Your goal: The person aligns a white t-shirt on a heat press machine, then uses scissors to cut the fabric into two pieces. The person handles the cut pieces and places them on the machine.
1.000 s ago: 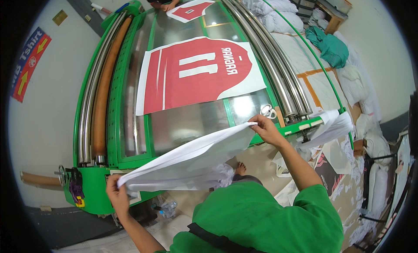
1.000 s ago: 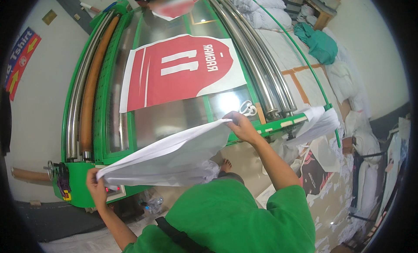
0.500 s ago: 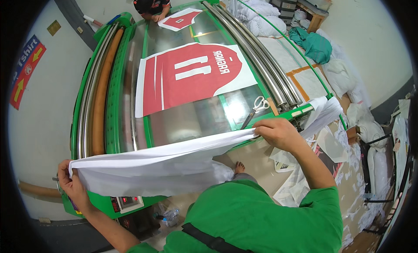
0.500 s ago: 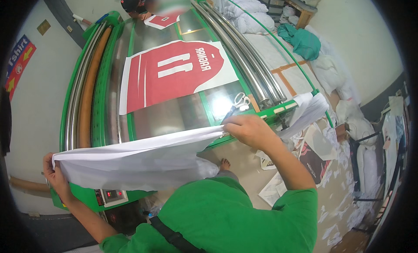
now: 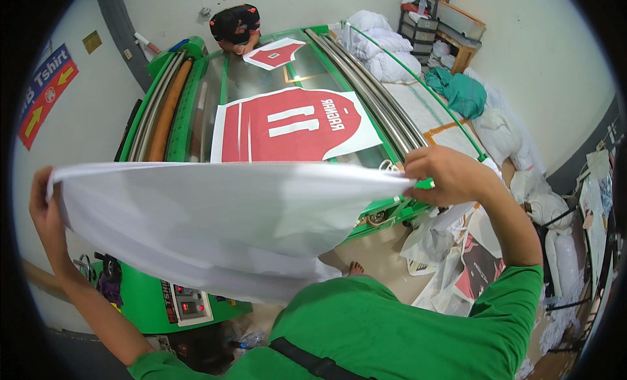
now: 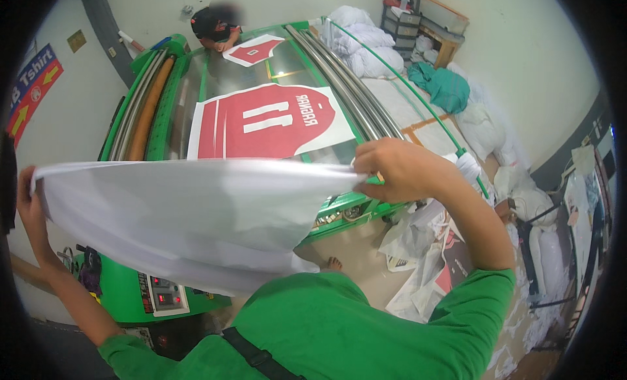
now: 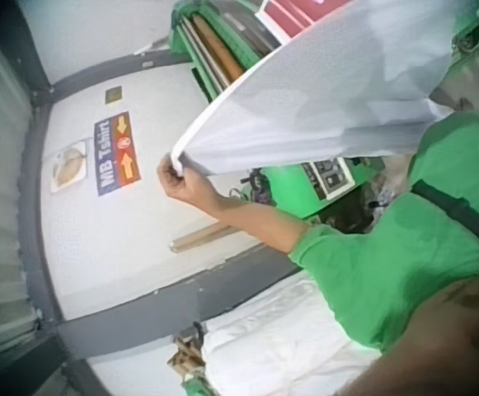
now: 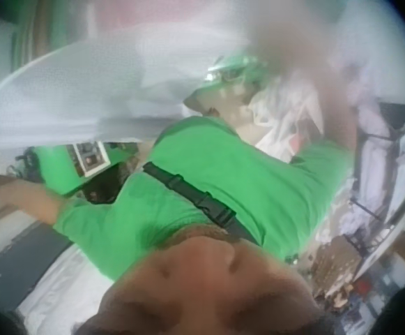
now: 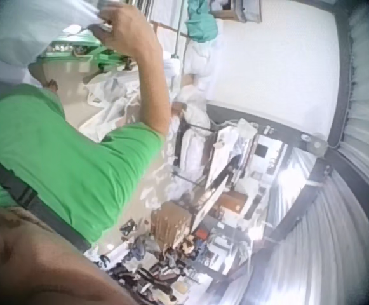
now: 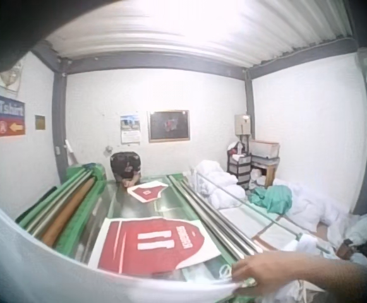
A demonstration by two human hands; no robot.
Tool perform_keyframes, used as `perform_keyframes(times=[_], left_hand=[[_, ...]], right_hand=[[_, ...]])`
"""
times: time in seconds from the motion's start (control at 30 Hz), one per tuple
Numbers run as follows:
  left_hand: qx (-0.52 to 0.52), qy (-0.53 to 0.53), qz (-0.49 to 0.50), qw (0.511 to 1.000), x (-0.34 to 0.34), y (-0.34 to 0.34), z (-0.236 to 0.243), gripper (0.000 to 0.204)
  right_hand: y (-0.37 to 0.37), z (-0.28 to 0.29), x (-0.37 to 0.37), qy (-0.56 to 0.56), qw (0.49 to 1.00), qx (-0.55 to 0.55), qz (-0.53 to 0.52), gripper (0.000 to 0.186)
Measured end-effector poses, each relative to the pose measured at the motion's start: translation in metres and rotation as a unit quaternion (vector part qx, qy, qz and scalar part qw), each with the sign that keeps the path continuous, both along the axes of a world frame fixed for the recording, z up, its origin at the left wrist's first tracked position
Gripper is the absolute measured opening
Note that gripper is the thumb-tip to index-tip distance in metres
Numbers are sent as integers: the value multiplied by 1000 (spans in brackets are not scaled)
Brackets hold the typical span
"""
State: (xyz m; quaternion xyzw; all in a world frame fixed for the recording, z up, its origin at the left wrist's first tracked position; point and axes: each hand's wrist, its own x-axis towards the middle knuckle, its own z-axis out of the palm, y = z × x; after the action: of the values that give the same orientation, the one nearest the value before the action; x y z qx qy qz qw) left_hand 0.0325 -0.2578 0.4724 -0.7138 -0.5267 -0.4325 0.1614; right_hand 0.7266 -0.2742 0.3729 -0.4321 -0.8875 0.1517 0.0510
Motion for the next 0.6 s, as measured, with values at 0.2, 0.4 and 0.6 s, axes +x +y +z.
perform_keyframes(times=[0.2,0.4,0.6], left_hand=[[38,0,76,996,20,54,80,34],[-106,-102,-45,988,29,19,102,20],[-179,67,-16,982,75,0,49,15]], right_hand=[[-33,98,-31,24,996,63,61,18],[-7,196,27,117,939,307,-103,29],[16,233,37,80,951,200,-224,37]])
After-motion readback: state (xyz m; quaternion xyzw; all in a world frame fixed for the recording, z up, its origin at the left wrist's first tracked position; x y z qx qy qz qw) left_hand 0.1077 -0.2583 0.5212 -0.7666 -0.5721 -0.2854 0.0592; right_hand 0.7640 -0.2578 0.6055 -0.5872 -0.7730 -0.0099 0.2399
